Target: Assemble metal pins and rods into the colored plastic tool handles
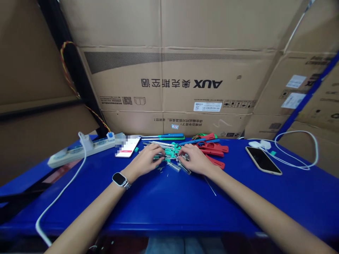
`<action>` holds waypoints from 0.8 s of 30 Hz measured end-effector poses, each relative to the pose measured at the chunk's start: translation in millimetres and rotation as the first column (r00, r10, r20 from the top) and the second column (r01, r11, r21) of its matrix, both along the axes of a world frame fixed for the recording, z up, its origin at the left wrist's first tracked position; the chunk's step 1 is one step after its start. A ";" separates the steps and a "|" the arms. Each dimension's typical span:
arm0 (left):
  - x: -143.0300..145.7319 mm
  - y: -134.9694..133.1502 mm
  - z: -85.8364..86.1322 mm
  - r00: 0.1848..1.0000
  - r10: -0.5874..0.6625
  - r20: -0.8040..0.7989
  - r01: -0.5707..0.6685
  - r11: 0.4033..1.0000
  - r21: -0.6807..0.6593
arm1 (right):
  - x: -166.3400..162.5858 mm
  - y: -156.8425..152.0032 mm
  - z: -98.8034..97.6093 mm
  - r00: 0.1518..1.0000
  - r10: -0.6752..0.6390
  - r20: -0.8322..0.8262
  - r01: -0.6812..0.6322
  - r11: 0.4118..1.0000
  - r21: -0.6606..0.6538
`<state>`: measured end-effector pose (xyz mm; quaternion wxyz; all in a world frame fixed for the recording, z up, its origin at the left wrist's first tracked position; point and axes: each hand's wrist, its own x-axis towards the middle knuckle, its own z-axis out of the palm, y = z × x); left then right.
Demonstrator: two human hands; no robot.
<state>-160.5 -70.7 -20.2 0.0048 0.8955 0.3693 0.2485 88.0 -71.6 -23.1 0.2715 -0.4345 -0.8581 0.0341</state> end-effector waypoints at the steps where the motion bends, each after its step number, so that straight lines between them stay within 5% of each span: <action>1: -1.5 -0.8 -2.3 1.000 0.010 -0.003 -0.010 1.000 0.004 | -0.9 -4.5 -1.0 1.000 -0.018 0.013 0.018 1.000 -0.005; 9: -1.0 1.1 -10.7 0.992 0.086 -0.091 -0.086 0.996 0.007 | 7.6 -18.2 -8.1 0.989 -0.142 0.030 0.143 0.988 -0.049; 14: 16.0 -1.2 -0.9 0.999 0.017 -0.041 -0.014 0.998 0.064 | 32.1 -18.7 -9.9 0.985 -0.162 -0.053 0.160 0.986 -0.038; 24: 131.0 26.6 15.8 0.982 -0.120 -0.144 0.124 0.992 0.016 | 106.5 -29.4 -5.4 0.920 -0.384 0.078 0.388 0.920 -0.056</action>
